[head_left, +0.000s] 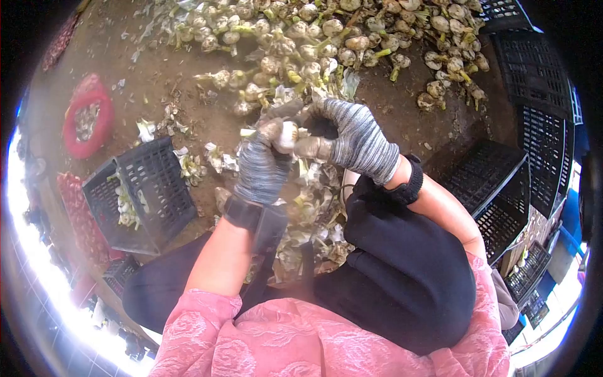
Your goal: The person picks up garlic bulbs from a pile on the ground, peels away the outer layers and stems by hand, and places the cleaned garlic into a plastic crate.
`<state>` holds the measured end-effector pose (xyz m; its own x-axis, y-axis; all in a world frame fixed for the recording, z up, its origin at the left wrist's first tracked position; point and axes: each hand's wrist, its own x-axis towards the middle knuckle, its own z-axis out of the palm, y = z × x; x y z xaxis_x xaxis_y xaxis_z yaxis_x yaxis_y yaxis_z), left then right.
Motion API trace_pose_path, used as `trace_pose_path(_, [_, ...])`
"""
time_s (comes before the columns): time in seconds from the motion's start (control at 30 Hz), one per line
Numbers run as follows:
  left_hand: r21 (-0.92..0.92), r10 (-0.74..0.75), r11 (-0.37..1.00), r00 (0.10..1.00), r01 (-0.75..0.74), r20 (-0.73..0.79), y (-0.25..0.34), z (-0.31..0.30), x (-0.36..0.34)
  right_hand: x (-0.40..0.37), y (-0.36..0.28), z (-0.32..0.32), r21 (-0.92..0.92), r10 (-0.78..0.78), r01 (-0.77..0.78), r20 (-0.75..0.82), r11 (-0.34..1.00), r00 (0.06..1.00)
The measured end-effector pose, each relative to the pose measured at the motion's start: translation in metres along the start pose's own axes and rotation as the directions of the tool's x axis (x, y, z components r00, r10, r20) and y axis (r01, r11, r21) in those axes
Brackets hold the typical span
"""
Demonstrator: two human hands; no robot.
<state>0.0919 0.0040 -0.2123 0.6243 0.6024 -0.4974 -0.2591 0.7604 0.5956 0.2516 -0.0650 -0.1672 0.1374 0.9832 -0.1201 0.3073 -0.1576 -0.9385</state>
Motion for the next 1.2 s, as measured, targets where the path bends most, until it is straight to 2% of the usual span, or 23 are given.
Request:
trace_pose_path(0.03, [0.121, -0.002, 0.993, 1.000, -0.001, 0.024, 0.000, 0.004, -0.002, 0.000, -0.003, 0.000, 0.078, 0.039, -0.044, 0.058, 0.996, 0.998])
trace_pose_path(0.1, [0.114, -0.002, 0.993, 0.997, -0.007, 0.074, 0.004, 0.013, -0.005, 0.000, 0.004, 0.003, 0.024, 0.032, -0.034, 0.067, 0.999, 0.997])
trace_pose_path(0.17, [0.059, -0.045, 0.998, 0.989, 0.037, 0.141, 0.007, 0.017, -0.007, 0.000, 0.008, 0.004, 0.043, 0.108, -0.111, 0.071, 0.993, 0.992])
trace_pose_path(0.2, [0.058, -0.044, 0.998, 0.989, 0.036, 0.141, 0.006, 0.013, -0.006, 0.000, 0.007, 0.003, 0.042, 0.108, -0.111, 0.072, 0.993, 0.992])
trace_pose_path(0.27, [0.300, -0.023, 0.954, 0.999, 0.011, 0.033, 0.005, 0.004, -0.007, -0.001, 0.005, 0.000, 0.032, 0.050, -0.053, 0.091, 0.998, 0.995])
trace_pose_path(0.3, [0.300, -0.022, 0.954, 0.999, 0.011, 0.031, 0.003, 0.003, -0.007, -0.002, 0.006, 0.001, 0.033, 0.049, -0.052, 0.093, 0.998, 0.994])
trace_pose_path(0.37, [0.090, -0.071, 0.993, 0.997, 0.072, -0.005, 0.004, 0.009, -0.009, -0.002, 0.009, 0.001, 0.132, 0.035, -0.046, 0.087, 0.990, 0.996])
trace_pose_path(0.5, [-0.018, -0.065, 0.998, 0.996, 0.066, 0.052, 0.012, 0.025, -0.012, -0.002, 0.006, -0.001, 0.207, 0.070, -0.096, 0.127, 0.974, 0.989])
trace_pose_path(0.6, [-0.073, -0.063, 0.995, 0.994, 0.070, 0.085, 0.010, 0.018, -0.009, -0.004, 0.005, 0.001, 0.119, 0.000, -0.009, 0.068, 0.993, 0.998])
trace_pose_path(0.67, [0.117, 0.118, 0.986, 0.993, -0.118, 0.006, 0.004, 0.014, -0.007, -0.004, -0.001, 0.001, -0.032, -0.030, 0.031, 0.055, 0.999, 0.998])
trace_pose_path(0.8, [0.122, 0.154, 0.982, 0.984, -0.142, -0.094, -0.005, 0.009, -0.009, -0.003, 0.005, 0.007, -0.172, -0.116, 0.115, 0.005, 0.978, 0.993])
trace_pose_path(0.87, [0.033, 0.149, 0.989, 0.971, -0.145, -0.187, -0.006, 0.020, -0.007, -0.004, 0.006, 0.008, -0.238, -0.210, 0.195, -0.040, 0.952, 0.977])
trace_pose_path(0.9, [0.033, 0.148, 0.989, 0.971, -0.144, -0.186, -0.004, 0.021, -0.007, -0.004, 0.005, 0.008, -0.238, -0.209, 0.194, -0.041, 0.952, 0.977])
trace_pose_path(0.97, [-0.275, 0.092, 0.955, 0.993, -0.110, -0.078, -0.003, 0.023, -0.007, -0.004, 0.003, 0.009, -0.152, -0.117, 0.104, -0.079, 0.983, 0.990])
trace_pose_path(1.0, [-0.354, 0.059, 0.932, 0.995, -0.084, -0.081, -0.002, 0.019, -0.006, -0.004, 0.006, 0.008, -0.152, -0.117, 0.104, -0.079, 0.983, 0.990])
trace_pose_path(1.07, [-0.402, 0.059, 0.913, 0.997, -0.073, -0.046, 0.005, 0.021, -0.007, -0.001, 0.016, 0.006, -0.068, 0.000, -0.009, -0.130, 0.998, 0.992])
trace_pose_path(1.1, [-0.449, 0.061, 0.892, 0.998, -0.059, -0.011, 0.008, 0.022, -0.008, 0.000, 0.018, 0.006, -0.068, 0.000, -0.009, -0.129, 0.998, 0.992])
trace_pose_path(1.17, [-0.497, 0.065, 0.867, 0.998, -0.043, 0.027, 0.014, 0.019, -0.005, 0.001, 0.022, 0.007, -0.212, 0.092, -0.103, -0.063, 0.972, 0.994])
trace_pose_path(1.2, [-0.509, 0.070, 0.858, 0.997, -0.069, -0.016, 0.018, 0.020, -0.004, 0.002, 0.022, 0.008, -0.241, 0.187, -0.179, 0.011, 0.954, 0.982])
